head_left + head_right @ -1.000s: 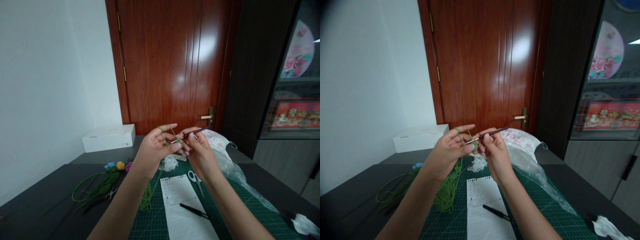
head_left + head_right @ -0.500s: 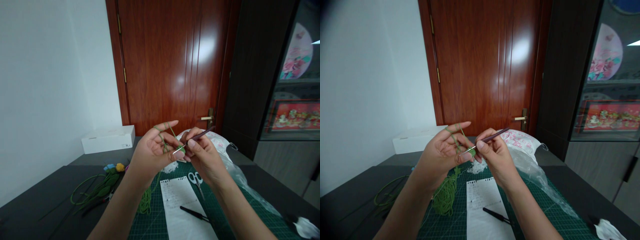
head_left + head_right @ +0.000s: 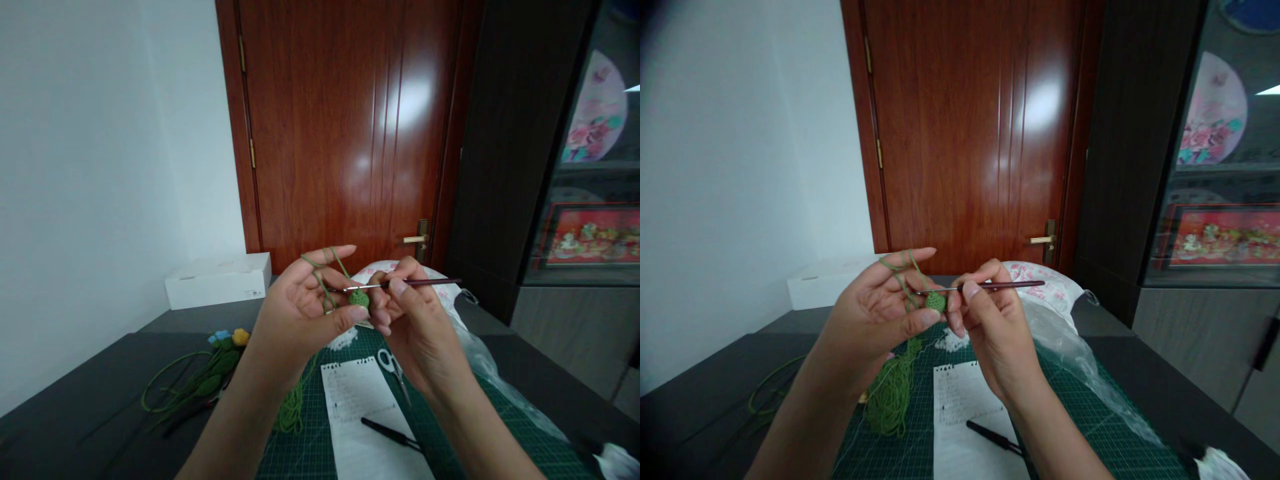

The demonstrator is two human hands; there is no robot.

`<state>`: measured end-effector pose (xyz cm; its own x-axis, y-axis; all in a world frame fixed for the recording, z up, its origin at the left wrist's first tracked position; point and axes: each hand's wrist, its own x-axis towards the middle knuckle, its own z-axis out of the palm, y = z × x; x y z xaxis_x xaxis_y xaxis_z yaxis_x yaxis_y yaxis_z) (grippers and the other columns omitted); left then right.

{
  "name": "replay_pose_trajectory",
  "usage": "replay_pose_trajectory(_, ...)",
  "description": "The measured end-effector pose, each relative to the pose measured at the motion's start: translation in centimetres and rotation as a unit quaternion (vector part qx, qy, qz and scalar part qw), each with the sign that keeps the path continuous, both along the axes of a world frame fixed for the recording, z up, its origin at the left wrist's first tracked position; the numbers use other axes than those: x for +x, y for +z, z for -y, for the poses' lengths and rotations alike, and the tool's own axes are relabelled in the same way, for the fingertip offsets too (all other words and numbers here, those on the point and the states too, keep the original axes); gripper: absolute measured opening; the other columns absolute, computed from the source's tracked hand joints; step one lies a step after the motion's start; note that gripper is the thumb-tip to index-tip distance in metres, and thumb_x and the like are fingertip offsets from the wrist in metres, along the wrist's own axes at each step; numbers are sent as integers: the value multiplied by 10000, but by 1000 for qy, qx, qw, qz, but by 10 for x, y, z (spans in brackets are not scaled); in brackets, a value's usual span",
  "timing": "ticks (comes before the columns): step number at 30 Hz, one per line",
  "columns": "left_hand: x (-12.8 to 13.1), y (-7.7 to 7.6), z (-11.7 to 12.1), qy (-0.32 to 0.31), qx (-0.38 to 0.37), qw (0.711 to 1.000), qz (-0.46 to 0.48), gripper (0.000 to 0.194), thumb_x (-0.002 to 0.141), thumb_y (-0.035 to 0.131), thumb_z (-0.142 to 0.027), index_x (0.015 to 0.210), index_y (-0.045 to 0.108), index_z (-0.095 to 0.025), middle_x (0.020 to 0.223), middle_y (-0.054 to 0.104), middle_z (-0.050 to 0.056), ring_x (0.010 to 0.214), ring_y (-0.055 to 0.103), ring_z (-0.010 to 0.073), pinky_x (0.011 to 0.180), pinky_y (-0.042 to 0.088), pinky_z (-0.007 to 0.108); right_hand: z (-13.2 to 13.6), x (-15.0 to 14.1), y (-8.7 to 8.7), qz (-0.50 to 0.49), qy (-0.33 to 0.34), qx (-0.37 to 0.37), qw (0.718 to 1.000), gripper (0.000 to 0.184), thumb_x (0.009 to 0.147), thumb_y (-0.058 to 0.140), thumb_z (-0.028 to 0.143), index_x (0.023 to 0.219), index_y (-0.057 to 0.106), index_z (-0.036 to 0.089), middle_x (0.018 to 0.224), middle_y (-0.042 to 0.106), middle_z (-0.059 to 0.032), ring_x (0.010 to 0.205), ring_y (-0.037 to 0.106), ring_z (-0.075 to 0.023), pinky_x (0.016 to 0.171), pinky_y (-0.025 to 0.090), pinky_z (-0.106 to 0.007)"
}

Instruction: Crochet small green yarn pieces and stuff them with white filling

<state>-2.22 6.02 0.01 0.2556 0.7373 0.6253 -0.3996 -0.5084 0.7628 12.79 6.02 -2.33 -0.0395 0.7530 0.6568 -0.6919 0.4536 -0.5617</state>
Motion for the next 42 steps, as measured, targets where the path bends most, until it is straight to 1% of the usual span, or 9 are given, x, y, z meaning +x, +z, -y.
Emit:
replay_pose_trajectory(4, 1, -1, 1, -5, -3, 1000, 3, 677, 652, 884, 3, 1266, 659, -171, 870, 743, 11, 806, 730, 140, 754, 617, 229, 0, 1, -1, 7, 7, 16, 1000, 252, 958, 686, 297, 785, 522, 217, 689, 609, 51, 553, 496, -64, 540, 409, -165)
replay_pose_trajectory(9, -1, 1, 1, -7, -14, 1000, 0, 667, 647, 885, 7, 1253, 669, -169, 839, 732, 1, 787, 723, 131, 740, 606, 214, 0, -1, -2, 2, -28, 37, 999, 103, 947, 703, 235, 891, 617, 226, 720, 657, 46, 591, 571, -68, 588, 476, -171)
replay_pose_trajectory(14, 0, 1, 1, 1, -21, 1000, 4, 632, 652, 887, -8, 1230, 685, -166, 820, 716, -8, 811, 727, 145, 756, 610, 232, 1, -4, -3, -24, -67, 53, 996, 99, 934, 720, 207, 896, 632, 233, 765, 699, 41, 624, 610, -69, 598, 510, -168)
replay_pose_trajectory(20, 1, 2, 4, 1, -25, 1000, 7, 651, 664, 881, -8, 1256, 666, -171, 818, 715, -14, 763, 720, 126, 725, 605, 215, 0, -1, -3, 0, -78, 82, 994, 76, 947, 714, 209, 936, 645, 239, 785, 708, 41, 633, 614, -72, 608, 524, -178)
replay_pose_trajectory(22, 2, 2, 6, 12, -25, 1000, 7, 657, 660, 884, -11, 1258, 664, -173, 814, 709, -20, 752, 717, 124, 717, 605, 214, -2, 1, -4, 13, -101, 97, 990, 78, 940, 726, 204, 932, 656, 238, 847, 714, 31, 703, 645, -84, 649, 539, -196)
replay_pose_trajectory(26, 4, 3, 10, 34, -19, 999, -1, 657, 642, 897, -11, 1239, 668, -159, 806, 707, -20, 731, 690, 100, 700, 589, 184, -6, 3, -6, 46, -168, 135, 975, 56, 934, 742, 224, 952, 690, 238, 999, 748, -8, 989, 703, -149, 861, 571, -287)
replay_pose_trajectory(30, 7, 4, 12, 51, -9, 999, -3, 596, 661, 893, -25, 1201, 673, -150, 788, 707, -21, 766, 700, 108, 737, 595, 193, -7, 2, -7, 51, -199, 156, 966, 34, 951, 725, 242, 965, 694, 242, 960, 771, -11, 992, 716, -162, 857, 575, -305)
replay_pose_trajectory(37, 8, 4, 14, 81, -17, 997, 0, 544, 646, 914, -57, 1141, 709, -149, 770, 694, -34, 741, 682, 87, 733, 584, 176, -3, -4, -6, -24, -131, 104, 986, 48, 951, 724, 254, 935, 680, 246, 914, 761, 17, 897, 717, -118, 856, 562, -251)
replay_pose_trajectory(42, 10, 6, 17, 101, -20, 995, 18, 484, 633, 922, -66, 1073, 735, -141, 766, 694, -30, 763, 704, 101, 753, 598, 192, 1, -5, -4, -35, -88, 69, 993, 63, 959, 704, 265, 928, 653, 245, 898, 759, 15, 827, 688, -108, 814, 550, -237)
